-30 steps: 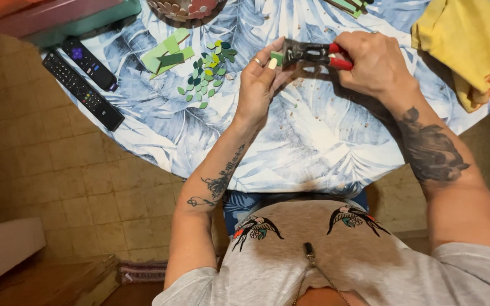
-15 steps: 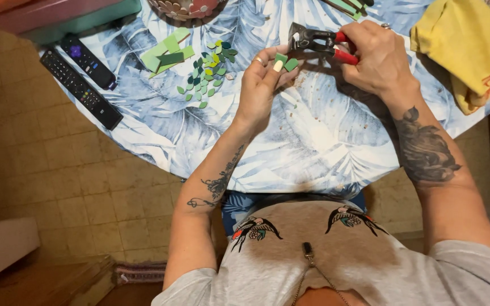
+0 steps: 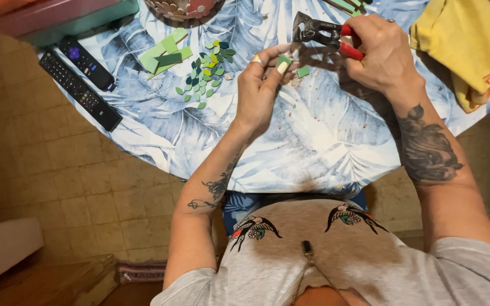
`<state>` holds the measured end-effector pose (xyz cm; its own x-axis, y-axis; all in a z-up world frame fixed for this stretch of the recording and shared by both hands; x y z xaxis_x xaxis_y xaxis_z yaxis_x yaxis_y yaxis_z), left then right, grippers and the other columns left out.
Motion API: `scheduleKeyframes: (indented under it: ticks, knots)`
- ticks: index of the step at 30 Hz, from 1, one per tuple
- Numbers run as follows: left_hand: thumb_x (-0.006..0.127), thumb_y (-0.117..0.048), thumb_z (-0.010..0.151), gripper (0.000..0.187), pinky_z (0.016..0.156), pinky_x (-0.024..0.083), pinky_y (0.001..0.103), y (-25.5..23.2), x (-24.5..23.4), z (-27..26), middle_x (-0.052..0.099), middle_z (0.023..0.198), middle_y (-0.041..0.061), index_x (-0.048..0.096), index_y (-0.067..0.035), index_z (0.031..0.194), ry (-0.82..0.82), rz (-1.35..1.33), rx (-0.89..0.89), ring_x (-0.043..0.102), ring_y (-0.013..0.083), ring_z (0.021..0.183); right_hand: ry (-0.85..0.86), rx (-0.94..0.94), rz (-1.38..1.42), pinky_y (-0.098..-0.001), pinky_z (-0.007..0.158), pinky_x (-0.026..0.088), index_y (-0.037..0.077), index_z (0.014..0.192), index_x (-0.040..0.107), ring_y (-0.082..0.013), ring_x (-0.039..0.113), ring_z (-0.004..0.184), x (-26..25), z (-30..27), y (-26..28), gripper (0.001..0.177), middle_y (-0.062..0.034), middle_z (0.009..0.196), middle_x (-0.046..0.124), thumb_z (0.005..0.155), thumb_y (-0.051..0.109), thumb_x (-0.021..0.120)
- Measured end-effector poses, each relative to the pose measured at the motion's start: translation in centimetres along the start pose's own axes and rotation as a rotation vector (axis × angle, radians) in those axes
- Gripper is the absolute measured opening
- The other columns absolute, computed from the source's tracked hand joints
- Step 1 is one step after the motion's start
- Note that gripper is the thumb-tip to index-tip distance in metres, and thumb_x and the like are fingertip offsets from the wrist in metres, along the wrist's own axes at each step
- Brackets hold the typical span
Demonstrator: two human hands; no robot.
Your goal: Cutting small green mosaic tiles into smaller pieces using tile nippers
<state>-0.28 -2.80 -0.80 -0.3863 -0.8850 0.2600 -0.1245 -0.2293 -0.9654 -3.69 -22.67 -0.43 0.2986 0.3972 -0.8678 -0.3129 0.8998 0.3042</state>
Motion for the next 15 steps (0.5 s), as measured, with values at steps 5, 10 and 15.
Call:
scheduleKeyframes:
  ticks: [5, 10, 15]
  knots:
    - [0.045, -0.007, 0.086, 0.018, 0.060, 0.046, 0.023, -0.7, -1.0, 0.3, 0.056, 0.084, 0.005, 0.052, -0.011, 0.102, -0.048, 0.294, 0.135, 0.052, 0.0118, 0.069, 0.009, 0.011, 0.027, -0.0342, 0.058, 0.039, -0.002, 0.093, 0.054, -0.0257, 0.048, 0.064, -0.1, 0.1, 0.0, 0.026, -0.0114, 0.074, 0.052, 0.067, -0.001, 0.050]
    - [0.047, -0.011, 0.081, 0.017, 0.063, 0.040, 0.038, -0.8, -1.2, 0.4, 0.057, 0.084, 0.003, 0.056, -0.014, 0.094, -0.099, 1.146, 0.427, 0.047, 0.0249, 0.079, 0.012, 0.022, 0.026, -0.0344, 0.058, 0.039, -0.002, 0.091, 0.054, -0.0260, 0.048, 0.064, 0.0, 0.0, -0.3, 0.025, -0.0113, 0.074, 0.052, 0.066, 0.000, 0.050]
    - [0.058, -0.023, 0.080, 0.029, 0.079, 0.037, 0.041, 1.8, 0.0, 1.0, 0.052, 0.109, 0.009, 0.053, -0.022, 0.109, -0.009, 1.380, 0.448, 0.039, 0.0287, 0.102, 0.017, 0.015, 0.033, -0.0357, 0.059, 0.038, -0.003, 0.093, 0.052, -0.0290, 0.048, 0.066, 0.2, 0.0, -0.5, 0.027, -0.0135, 0.076, 0.052, 0.067, 0.000, 0.051]
Point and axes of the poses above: each hand's wrist, its own z-axis towards the middle knuckle, its own x-axis out of the palm, y = z × x, the point moved 3 cm from there along z, towards the middle knuckle
